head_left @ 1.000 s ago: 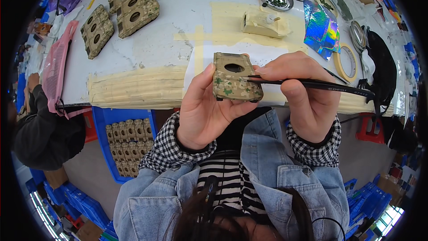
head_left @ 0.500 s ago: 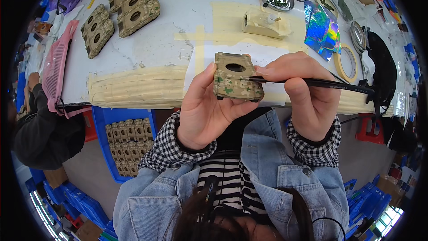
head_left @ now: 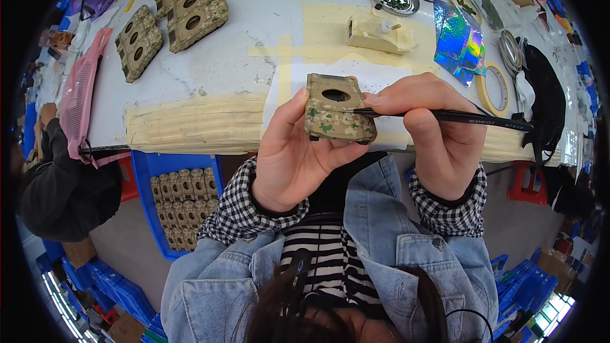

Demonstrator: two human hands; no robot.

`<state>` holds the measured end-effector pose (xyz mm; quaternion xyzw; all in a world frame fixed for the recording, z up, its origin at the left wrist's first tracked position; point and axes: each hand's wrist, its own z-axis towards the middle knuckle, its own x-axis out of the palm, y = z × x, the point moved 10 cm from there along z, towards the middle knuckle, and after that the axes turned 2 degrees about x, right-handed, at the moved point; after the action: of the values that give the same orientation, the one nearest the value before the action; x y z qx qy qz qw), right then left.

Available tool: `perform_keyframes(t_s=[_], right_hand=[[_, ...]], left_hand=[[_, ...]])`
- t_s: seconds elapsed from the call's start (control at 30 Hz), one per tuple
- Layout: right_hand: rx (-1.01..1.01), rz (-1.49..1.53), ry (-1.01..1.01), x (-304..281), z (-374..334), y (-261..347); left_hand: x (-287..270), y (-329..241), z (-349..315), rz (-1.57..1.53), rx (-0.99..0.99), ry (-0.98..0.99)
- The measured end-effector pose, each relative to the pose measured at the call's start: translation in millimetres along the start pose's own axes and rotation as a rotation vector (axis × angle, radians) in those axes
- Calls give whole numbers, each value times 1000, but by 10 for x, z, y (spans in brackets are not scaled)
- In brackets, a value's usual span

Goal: Apply fine markings or coloring to toy tank turret components using a detailing pen.

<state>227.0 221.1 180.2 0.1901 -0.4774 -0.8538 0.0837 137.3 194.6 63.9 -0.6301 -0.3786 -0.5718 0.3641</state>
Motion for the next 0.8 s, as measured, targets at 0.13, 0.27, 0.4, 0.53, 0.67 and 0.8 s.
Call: perform_keyframes(t_s=[0.13, 0.27, 0.4, 0.53, 0.67, 0.8], right_hand=[[0, 0, 0, -1, 8, 3], [6, 5, -4, 3, 6, -3], [7, -3, -1, 5, 13, 3], [9, 3, 1, 10, 13, -2], [4, 5, 4, 11, 8, -9], [3, 2, 6, 4, 7, -7]], left_hand=[[-3, -2, 0, 3, 2, 0], [-4, -9, 0, 7, 9, -11], [0, -6, 0, 7, 2, 1], [-11, -5, -2, -4, 0, -4], [-9, -10, -3, -12, 3, -5], [-10, 1, -5, -31, -3, -2]])
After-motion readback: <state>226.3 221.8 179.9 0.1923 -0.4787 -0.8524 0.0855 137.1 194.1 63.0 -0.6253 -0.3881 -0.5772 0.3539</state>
